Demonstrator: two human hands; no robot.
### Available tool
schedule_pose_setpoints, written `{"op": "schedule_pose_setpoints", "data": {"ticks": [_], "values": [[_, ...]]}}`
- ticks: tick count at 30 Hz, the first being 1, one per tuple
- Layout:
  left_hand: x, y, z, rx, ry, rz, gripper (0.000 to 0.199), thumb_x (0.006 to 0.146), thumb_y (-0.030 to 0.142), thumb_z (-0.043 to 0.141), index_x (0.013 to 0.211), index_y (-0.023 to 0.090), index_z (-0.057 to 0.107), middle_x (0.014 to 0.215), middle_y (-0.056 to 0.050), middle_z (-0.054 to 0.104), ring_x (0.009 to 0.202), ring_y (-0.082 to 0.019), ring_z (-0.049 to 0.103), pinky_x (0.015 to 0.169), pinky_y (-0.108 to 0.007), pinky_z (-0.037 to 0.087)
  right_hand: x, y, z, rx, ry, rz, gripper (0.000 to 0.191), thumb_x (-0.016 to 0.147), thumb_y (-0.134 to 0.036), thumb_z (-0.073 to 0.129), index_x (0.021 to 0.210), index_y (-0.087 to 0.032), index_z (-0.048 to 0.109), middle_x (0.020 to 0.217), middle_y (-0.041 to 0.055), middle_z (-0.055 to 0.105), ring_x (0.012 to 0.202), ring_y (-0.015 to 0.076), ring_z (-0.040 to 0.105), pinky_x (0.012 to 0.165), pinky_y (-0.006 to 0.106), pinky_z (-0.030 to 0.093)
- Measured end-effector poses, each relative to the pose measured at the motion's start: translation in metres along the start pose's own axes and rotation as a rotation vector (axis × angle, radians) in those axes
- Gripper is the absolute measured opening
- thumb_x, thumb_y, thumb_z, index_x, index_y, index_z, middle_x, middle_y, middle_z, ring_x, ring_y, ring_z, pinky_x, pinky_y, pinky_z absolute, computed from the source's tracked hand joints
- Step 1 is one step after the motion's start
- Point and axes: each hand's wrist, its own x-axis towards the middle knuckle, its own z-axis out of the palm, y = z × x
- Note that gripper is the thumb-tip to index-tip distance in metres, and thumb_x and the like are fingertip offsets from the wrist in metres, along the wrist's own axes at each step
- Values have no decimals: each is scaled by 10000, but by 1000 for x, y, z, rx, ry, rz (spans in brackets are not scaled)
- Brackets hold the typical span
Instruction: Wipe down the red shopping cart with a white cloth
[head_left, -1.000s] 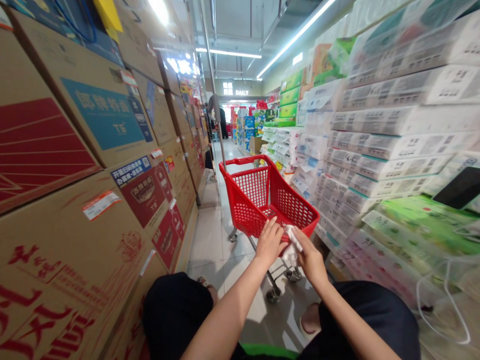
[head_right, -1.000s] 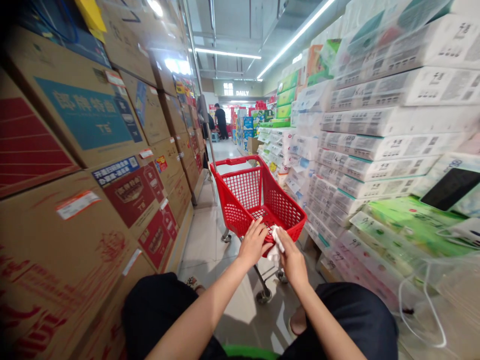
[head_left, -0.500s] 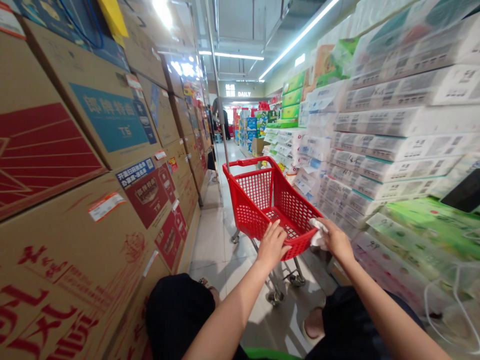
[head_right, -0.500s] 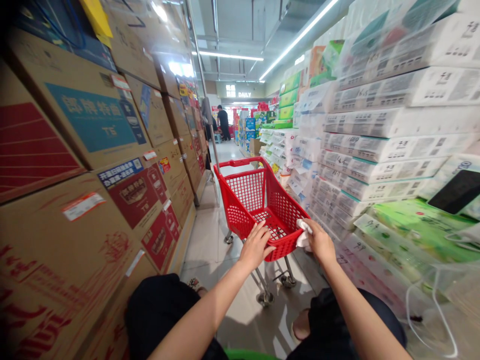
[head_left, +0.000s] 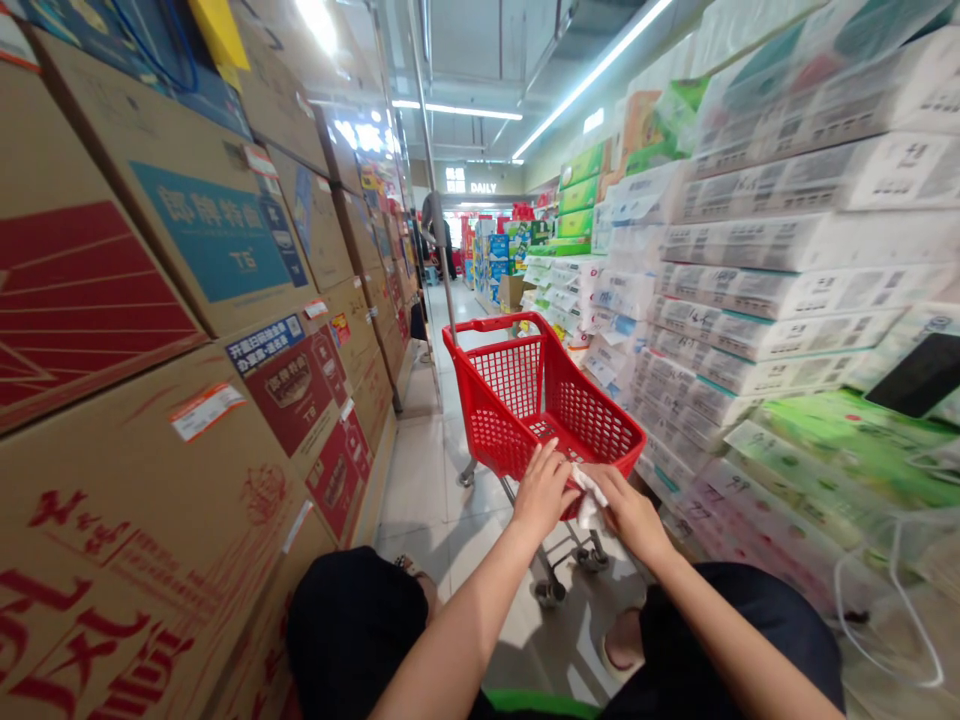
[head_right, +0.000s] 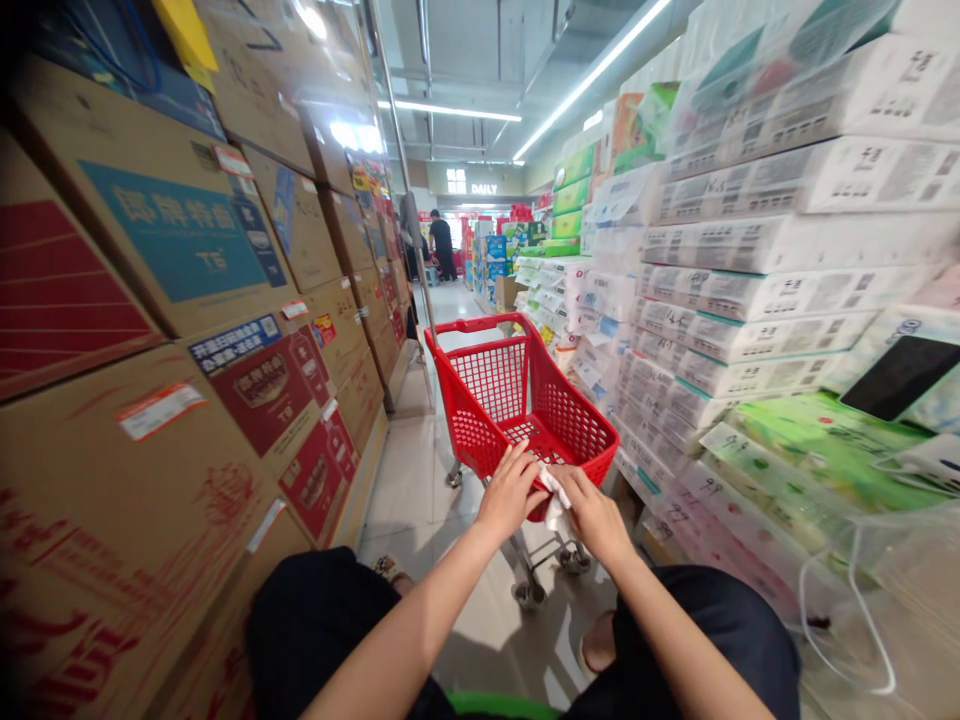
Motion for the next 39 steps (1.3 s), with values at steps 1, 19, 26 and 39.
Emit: {"op": "schedule_pose_setpoints", "data": {"ticks": [1,19,26,39], "values": [[0,0,1,-2,2,2,349,857,273,774,1145,200,590,1248,-98,632,1506,-288,342,1264,-540,279,0,13,-7,-29,-22,-2,681,868,-85,442,1506,-322,430,1427,72,560,1259,226,599,862,325,598],[12,15,6,211,-42,29,317,887,367,739,1129,205,614,1177,-76,638,1303,-270,526,1248,-495,293,-7,16,1,7,115,126,682,872,-106,464,1528,-291,428,1493,76,538,1328,233,557,1085,397,505],[18,19,2,237,-52,49,286,860,359,771,1051,209,621,1071,-58,648,1131,-255,588,1196,-471,355,-18,10,-6,45,51,34,695,896,-101,463,1546,-338,400,1533,34,515,1381,200,510,1125,396,472],[28,52,28,239,-38,-14,371,877,341,737,1183,188,594,1115,-92,657,1115,-289,590,1132,-499,393,-22,6,-15,-24,142,263,536,975,-273,446,1510,-270,413,1469,94,574,1294,250,594,996,413,555]]}}
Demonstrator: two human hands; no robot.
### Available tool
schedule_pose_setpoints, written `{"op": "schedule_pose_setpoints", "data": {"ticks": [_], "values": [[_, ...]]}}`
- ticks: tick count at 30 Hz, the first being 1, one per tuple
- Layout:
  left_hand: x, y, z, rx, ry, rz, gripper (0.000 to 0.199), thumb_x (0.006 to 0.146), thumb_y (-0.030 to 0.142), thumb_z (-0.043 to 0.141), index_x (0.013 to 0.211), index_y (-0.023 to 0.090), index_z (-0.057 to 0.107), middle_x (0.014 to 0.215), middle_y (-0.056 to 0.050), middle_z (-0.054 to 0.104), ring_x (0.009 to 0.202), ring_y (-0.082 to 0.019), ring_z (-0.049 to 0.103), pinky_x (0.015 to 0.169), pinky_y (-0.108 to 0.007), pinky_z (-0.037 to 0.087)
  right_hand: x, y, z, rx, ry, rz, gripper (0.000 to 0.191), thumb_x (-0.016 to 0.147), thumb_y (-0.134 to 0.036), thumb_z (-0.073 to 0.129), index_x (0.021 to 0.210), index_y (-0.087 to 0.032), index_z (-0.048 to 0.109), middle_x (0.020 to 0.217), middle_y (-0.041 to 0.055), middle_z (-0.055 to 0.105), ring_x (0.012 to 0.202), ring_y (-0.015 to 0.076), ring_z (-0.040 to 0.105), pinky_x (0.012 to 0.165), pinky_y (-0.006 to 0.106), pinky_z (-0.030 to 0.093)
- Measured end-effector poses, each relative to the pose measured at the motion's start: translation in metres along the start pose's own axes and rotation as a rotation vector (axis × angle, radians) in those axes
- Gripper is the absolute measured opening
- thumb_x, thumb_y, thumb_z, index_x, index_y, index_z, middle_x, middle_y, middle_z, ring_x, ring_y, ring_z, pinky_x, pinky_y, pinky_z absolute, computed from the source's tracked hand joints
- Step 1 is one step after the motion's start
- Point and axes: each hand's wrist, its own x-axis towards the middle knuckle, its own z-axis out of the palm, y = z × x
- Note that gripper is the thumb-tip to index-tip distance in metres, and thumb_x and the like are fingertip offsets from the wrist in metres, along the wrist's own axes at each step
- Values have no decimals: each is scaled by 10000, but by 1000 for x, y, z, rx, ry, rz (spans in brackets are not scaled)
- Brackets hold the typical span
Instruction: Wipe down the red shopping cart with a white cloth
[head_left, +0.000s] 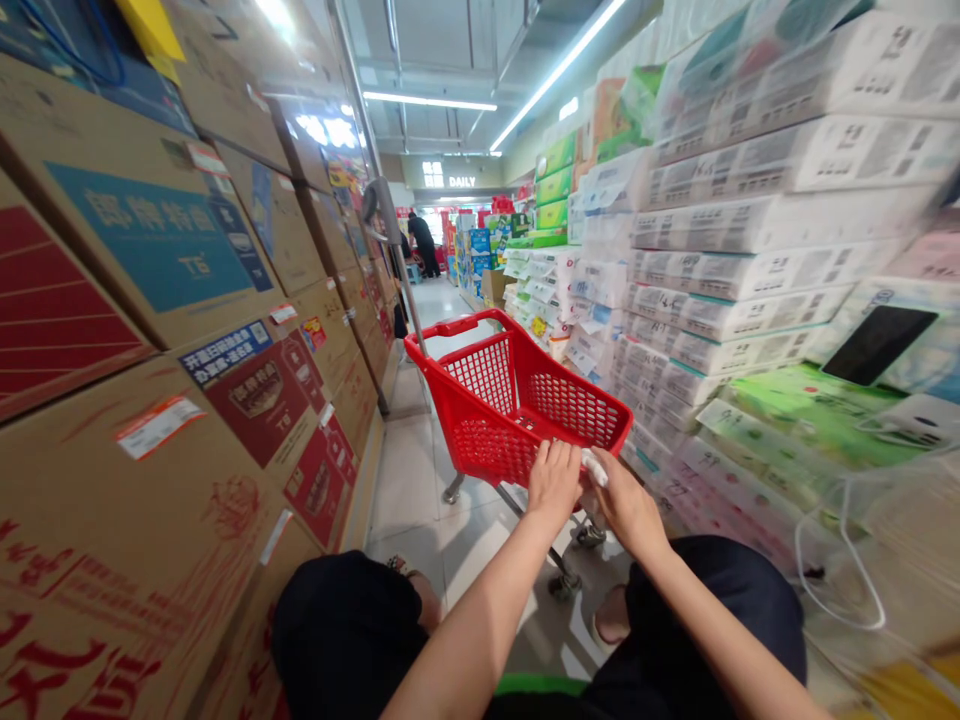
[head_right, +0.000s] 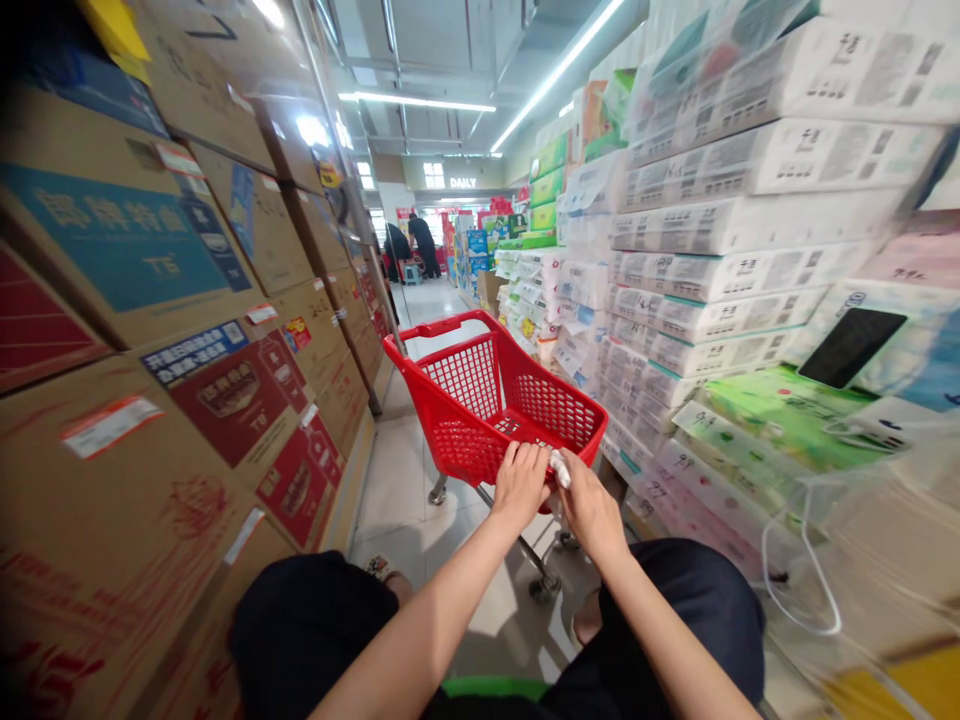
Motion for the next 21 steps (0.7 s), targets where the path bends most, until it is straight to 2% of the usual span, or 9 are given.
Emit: {"op": "schedule_pose_setpoints", "data": {"ticks": [2,4,7,10,12,15,18,21], "values": [[-1,-2,0,-21,-1,10,417,888,320,715,1254,179,573,1187,-108,652,1158,-291,583,1144,-499,387,-4,-4,-2,16,-26,21,503,983,-295,441,1486,-292,412,1486,79,560,1279,245,604,945,404,577],[-3,-11,-4,-48,1,81,449,911,357,690,1307,191,558,1312,-114,619,1239,-287,560,1168,-486,377,-4,2,-7,14,-55,17,467,980,-274,434,1443,-333,438,1511,42,539,1281,231,599,931,397,580],[-4,-35,-15,-58,25,198,459,941,371,655,1372,261,544,1546,-75,462,1439,-289,412,1225,-506,318,5,20,-13,-22,-67,49,463,964,-236,425,1407,-366,462,1508,6,545,1254,221,614,903,385,583],[-2,-58,-25,-30,99,97,524,930,381,665,1430,340,516,1609,-46,383,1530,-358,240,1237,-651,211,18,34,-12,-79,-39,151,456,970,-264,420,1412,-365,470,1454,17,597,1159,236,669,795,358,596],[1,-66,-26,-28,120,23,586,911,396,682,1463,361,487,1583,-55,421,1523,-399,233,1218,-707,188,26,34,-6,-100,-11,182,457,980,-287,413,1431,-336,467,1427,52,616,1118,251,687,756,354,593],[7,-65,-18,-40,104,1,716,873,349,716,1521,363,412,1579,-73,424,1508,-428,248,1204,-712,215,33,22,10,-103,15,172,470,983,-284,399,1449,-297,461,1421,89,616,1147,263,673,793,367,590],[14,-60,-8,-18,80,-37,844,815,226,744,1550,370,356,1588,-85,410,1494,-453,270,1192,-713,235,35,5,26,-95,24,121,515,966,-245,412,1478,-298,434,1485,76,563,1255,254,613,898,382,578],[18,-58,-2,21,53,-74,876,799,134,713,1553,384,345,1570,-83,437,1477,-449,316,1177,-689,282,35,-1,31,-92,42,26,630,927,-196,454,1540,-302,356,1562,57,480,1320,245,564,958,389,566]]}}
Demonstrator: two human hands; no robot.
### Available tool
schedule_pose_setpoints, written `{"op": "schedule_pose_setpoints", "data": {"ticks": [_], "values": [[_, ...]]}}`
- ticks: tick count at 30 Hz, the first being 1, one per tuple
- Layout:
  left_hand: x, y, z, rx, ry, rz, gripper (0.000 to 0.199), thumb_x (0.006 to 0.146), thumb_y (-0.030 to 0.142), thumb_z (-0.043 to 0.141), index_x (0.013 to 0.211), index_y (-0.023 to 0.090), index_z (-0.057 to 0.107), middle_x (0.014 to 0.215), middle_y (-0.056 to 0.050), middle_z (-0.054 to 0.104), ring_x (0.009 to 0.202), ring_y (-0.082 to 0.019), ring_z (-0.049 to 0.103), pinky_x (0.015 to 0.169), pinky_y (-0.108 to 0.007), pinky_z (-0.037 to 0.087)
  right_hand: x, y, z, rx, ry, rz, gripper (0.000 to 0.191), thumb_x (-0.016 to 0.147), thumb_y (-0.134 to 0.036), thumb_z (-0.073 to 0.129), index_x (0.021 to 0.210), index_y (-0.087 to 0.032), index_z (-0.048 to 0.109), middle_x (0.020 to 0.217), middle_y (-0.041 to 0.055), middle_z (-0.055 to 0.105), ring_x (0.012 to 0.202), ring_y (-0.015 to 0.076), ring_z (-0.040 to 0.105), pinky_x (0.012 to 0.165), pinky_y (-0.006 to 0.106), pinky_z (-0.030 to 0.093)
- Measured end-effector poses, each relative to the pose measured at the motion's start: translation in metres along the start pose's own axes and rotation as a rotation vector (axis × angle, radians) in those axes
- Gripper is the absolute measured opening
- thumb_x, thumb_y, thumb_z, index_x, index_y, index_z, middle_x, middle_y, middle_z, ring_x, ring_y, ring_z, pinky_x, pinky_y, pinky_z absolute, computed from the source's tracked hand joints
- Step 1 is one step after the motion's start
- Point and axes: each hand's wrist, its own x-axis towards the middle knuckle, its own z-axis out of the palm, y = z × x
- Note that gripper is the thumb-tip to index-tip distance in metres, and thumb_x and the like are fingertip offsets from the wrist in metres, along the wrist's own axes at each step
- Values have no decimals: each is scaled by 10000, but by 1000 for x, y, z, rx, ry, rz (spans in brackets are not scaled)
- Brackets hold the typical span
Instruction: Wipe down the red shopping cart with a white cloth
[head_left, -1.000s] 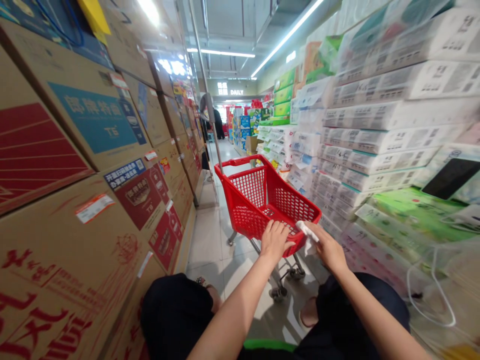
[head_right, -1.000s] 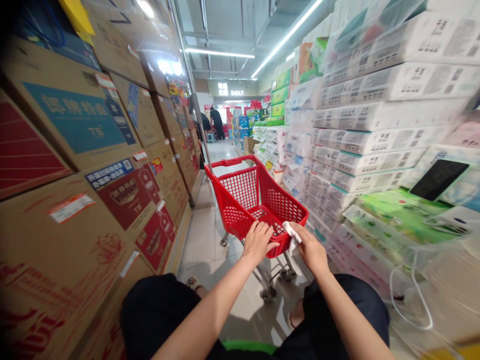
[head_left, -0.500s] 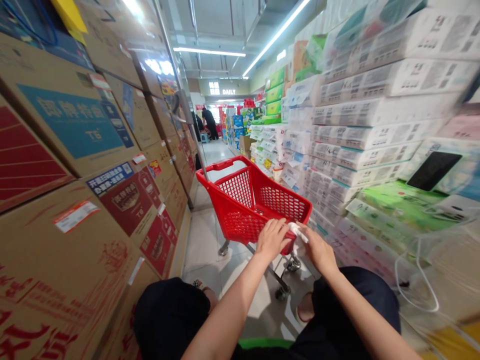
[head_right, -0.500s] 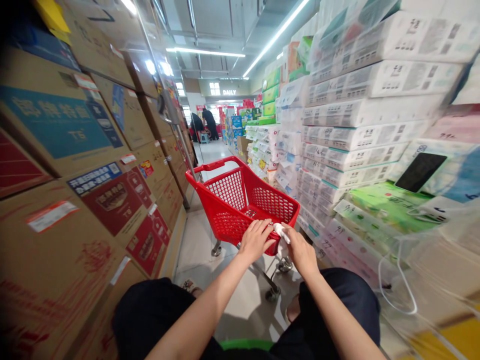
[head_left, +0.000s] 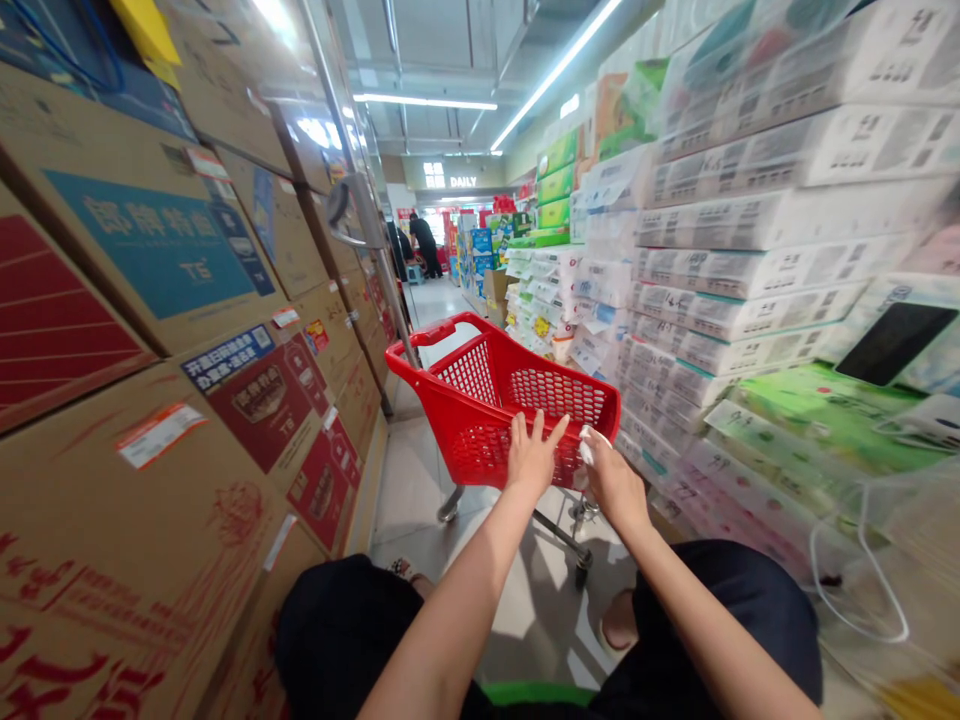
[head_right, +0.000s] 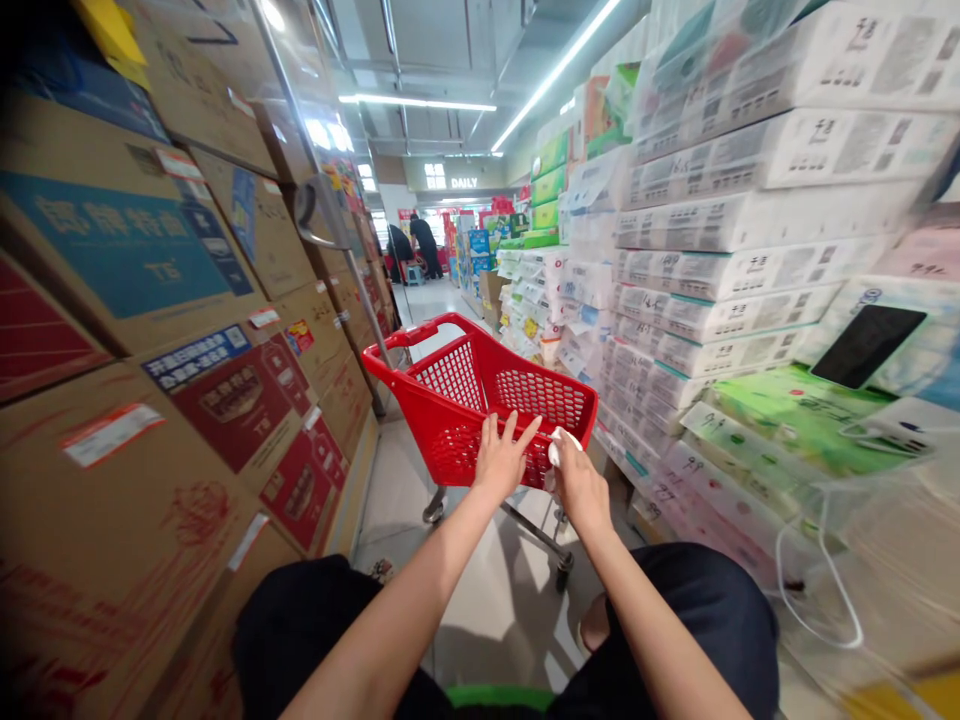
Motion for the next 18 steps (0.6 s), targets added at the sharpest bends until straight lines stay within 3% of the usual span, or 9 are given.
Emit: {"op": "schedule_pose_setpoints", "data": {"ticks": [2,5,10,15,18], "values": [[0,-2,0,19,-15,-12,875,805,112,686,1560,379,333,1570,-91,441,1473,-441,333,1169,-670,306,0,6,-3,-7,-11,-32,659,923,-188,462,1555,-321,334,1577,41,462,1309,240,573,928,382,584],[-3,-10,-3,21,-41,14,902,796,130,670,1589,306,278,1606,-114,394,1486,-416,326,1192,-620,302,0,27,-10,-20,-43,32,573,976,-248,433,1535,-361,381,1541,18,510,1250,241,617,889,394,603],[-12,-14,-6,10,-54,70,935,739,172,660,1580,117,254,1663,-177,255,1527,-372,254,1249,-542,242,3,50,-9,43,36,128,472,1024,-324,388,1484,-366,484,1510,2,544,1296,246,592,1036,454,535],[-12,4,0,94,-92,20,900,751,185,661,1561,67,287,1666,-207,223,1537,-387,211,1259,-544,211,6,16,10,114,129,83,494,1014,-295,421,1501,-354,478,1549,-3,495,1386,210,510,1103,395,487],[-11,8,-2,145,-130,30,824,834,261,619,1572,101,288,1674,-173,221,1541,-375,200,1266,-575,157,8,-10,15,128,94,13,542,995,-263,455,1521,-390,440,1583,-29,439,1368,199,529,1064,356,518]]}}
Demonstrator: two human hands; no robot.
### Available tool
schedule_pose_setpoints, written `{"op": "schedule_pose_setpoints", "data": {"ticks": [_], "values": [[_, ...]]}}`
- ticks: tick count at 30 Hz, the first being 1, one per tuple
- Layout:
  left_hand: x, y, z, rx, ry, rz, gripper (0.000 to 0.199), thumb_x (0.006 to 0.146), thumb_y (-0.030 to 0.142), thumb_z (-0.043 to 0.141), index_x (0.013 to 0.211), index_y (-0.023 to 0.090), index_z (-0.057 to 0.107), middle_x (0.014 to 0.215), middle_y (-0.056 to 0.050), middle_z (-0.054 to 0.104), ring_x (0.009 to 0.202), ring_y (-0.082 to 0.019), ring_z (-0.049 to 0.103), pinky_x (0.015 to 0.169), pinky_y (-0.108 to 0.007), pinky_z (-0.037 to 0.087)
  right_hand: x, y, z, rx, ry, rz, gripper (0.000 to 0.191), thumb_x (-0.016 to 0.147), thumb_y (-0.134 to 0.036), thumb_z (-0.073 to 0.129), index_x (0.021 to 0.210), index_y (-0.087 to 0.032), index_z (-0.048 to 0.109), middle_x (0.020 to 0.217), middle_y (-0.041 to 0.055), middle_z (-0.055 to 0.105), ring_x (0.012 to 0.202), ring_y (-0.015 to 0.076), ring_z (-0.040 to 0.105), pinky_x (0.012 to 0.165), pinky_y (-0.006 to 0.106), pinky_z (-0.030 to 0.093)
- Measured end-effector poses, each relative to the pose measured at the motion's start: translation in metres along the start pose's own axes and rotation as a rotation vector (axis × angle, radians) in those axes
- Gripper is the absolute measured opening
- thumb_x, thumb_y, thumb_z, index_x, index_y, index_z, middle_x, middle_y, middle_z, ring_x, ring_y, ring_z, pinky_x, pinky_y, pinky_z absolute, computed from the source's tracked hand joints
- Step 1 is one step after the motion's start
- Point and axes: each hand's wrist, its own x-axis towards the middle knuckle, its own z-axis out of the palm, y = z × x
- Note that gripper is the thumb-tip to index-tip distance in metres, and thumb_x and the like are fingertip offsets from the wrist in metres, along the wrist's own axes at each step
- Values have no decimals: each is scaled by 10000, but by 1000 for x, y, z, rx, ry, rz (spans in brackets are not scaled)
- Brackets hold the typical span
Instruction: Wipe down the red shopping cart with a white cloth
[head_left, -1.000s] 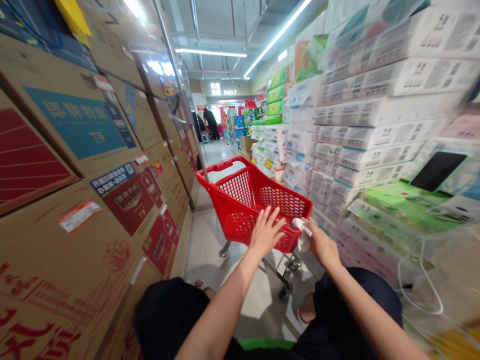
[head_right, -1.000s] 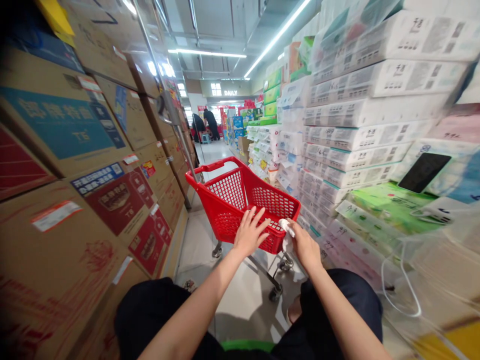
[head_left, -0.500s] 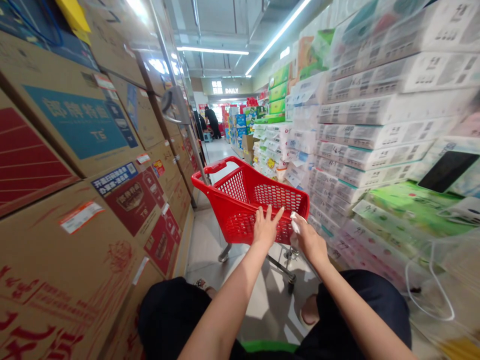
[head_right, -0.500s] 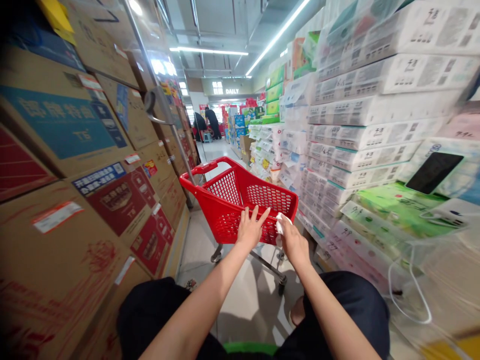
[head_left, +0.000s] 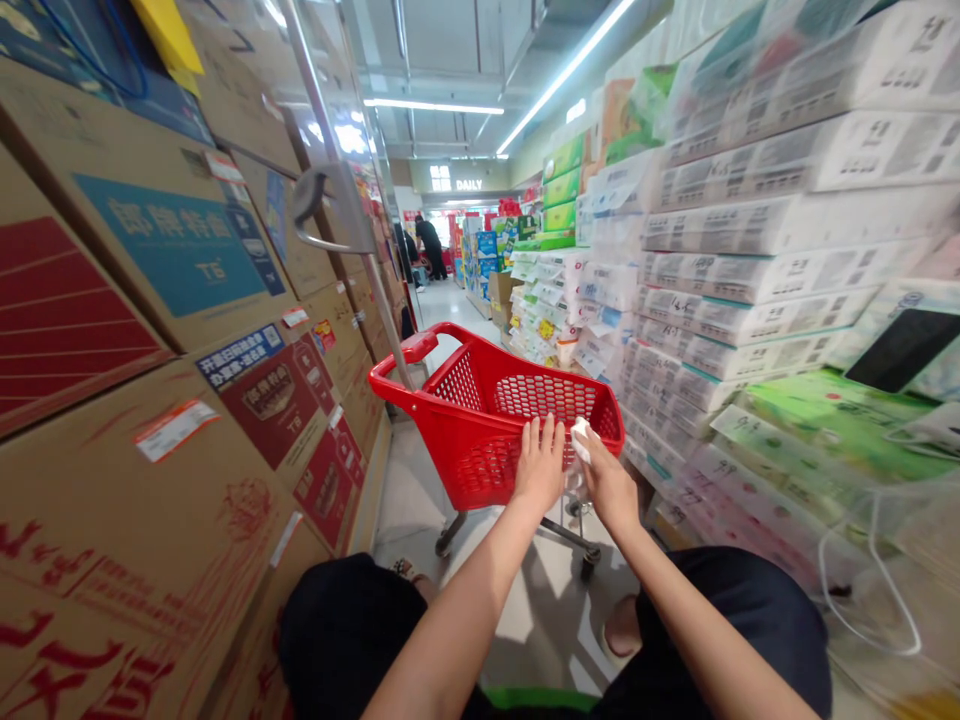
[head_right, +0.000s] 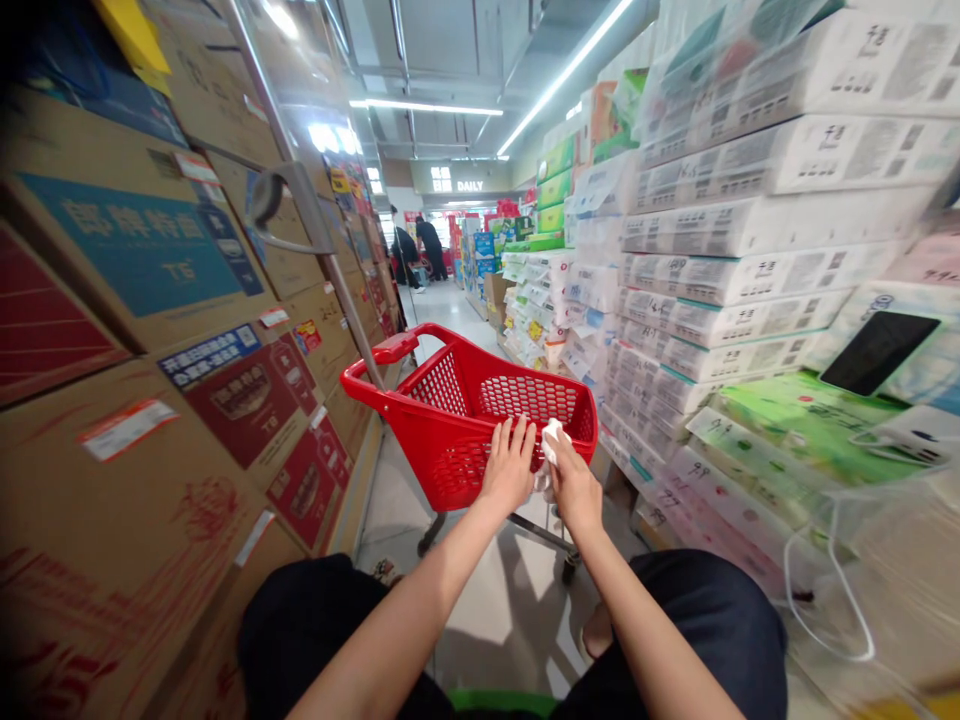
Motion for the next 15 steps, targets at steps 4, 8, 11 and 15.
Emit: {"op": "schedule_pose_setpoints", "data": {"ticks": [4,8,11,15], "values": [[-1,-10,-12,52,-17,3,818,858,283,630,1594,277,273,1706,-100,132,1561,-380,103,1243,-661,69,0,1,-13,-56,-101,-37,660,963,-184,449,1561,-440,335,1611,-69,377,1339,189,556,993,339,566],[1,-15,-22,53,-60,-34,840,833,337,693,1573,395,301,1695,-80,176,1550,-442,74,1206,-719,16,-3,37,-31,-95,-78,6,648,968,-187,442,1553,-450,346,1596,-69,405,1350,199,547,1029,368,548],[5,-8,-25,33,-84,-30,796,847,387,679,1567,352,340,1640,-125,304,1537,-456,117,1196,-725,-17,1,47,-29,-64,-4,92,571,995,-228,425,1540,-397,402,1583,-20,439,1357,214,542,1073,400,517],[9,3,-24,25,-59,-18,771,857,382,653,1563,319,350,1582,-148,388,1539,-423,134,1196,-721,-31,14,21,-12,-14,-14,24,550,1001,-229,418,1535,-365,423,1569,2,462,1375,200,521,1102,383,489]]}}
